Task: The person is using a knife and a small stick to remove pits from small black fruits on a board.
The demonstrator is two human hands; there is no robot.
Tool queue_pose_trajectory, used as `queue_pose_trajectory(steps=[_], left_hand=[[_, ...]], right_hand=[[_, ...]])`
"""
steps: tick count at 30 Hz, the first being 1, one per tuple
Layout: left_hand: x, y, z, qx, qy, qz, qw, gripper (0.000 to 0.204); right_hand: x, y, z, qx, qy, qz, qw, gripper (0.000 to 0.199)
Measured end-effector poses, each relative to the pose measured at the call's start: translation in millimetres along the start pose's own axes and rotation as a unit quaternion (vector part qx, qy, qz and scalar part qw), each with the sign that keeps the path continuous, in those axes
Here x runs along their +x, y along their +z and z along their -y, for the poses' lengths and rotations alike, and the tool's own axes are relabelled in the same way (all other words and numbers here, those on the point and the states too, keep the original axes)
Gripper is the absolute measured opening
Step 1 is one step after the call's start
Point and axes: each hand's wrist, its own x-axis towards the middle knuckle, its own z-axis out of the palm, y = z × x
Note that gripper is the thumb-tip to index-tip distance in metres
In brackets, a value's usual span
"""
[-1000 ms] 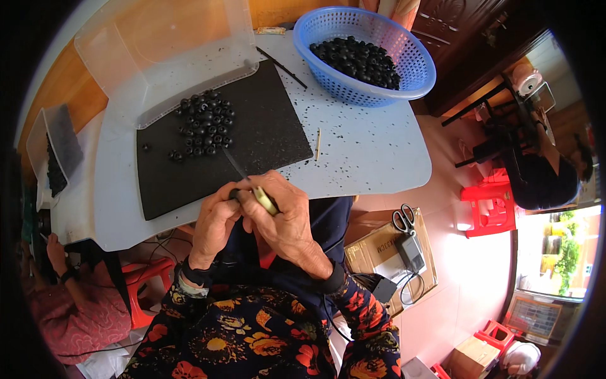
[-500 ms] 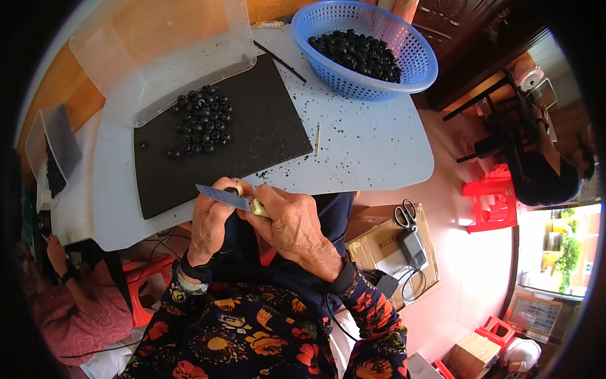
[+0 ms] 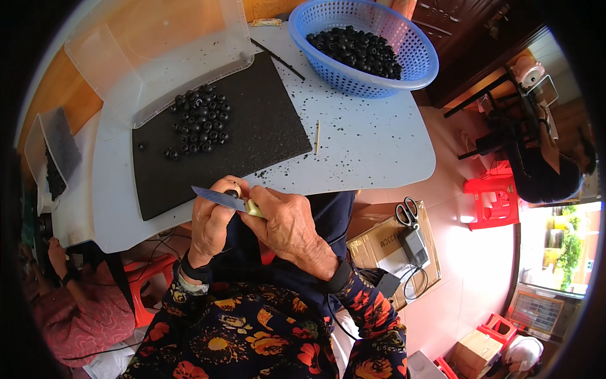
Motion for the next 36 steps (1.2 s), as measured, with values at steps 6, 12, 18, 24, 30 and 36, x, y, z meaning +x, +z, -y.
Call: queue_pose_trajectory(steps=[6,12,18,24,30,36], left_hand=[[0.0,2.4,-2.2,0.062,0.055,-0.015,0.996,0.018],[0.2,2.8,-9.0,0.043,0.041,0.004,0.998,0.016],[-2.1,12.0,-33.9,0.016,0.141,0.051,0.989,0.02],[-3.4,6.5,-19.2,0.045,0.084,0.025,0.995,0.019],[-3.4,6.2,-10.9,0.1,0.047,-0.004,0.994,0.023],[-3.1,7.6,-0.3,0.154,0.109,-0.034,0.981,0.023]], right_hand=[[-2.8,0.6,-1.2,0.009,0.011,-0.002,1.0,0.022],[-5.8,1.5,0.9,0.001,0.002,-0.019,1.0,0.021],[-7.4,2.5,-20.6,0.063,0.076,-0.084,0.992,0.019],[-5.1,0.5,-3.0,0.153,0.084,-0.079,0.982,0.016],[-11.3,3.1,7.7,0.139,0.066,-0.059,0.986,0.016],[-12.8,10.9,11.2,0.077,0.044,-0.06,0.994,0.019]])
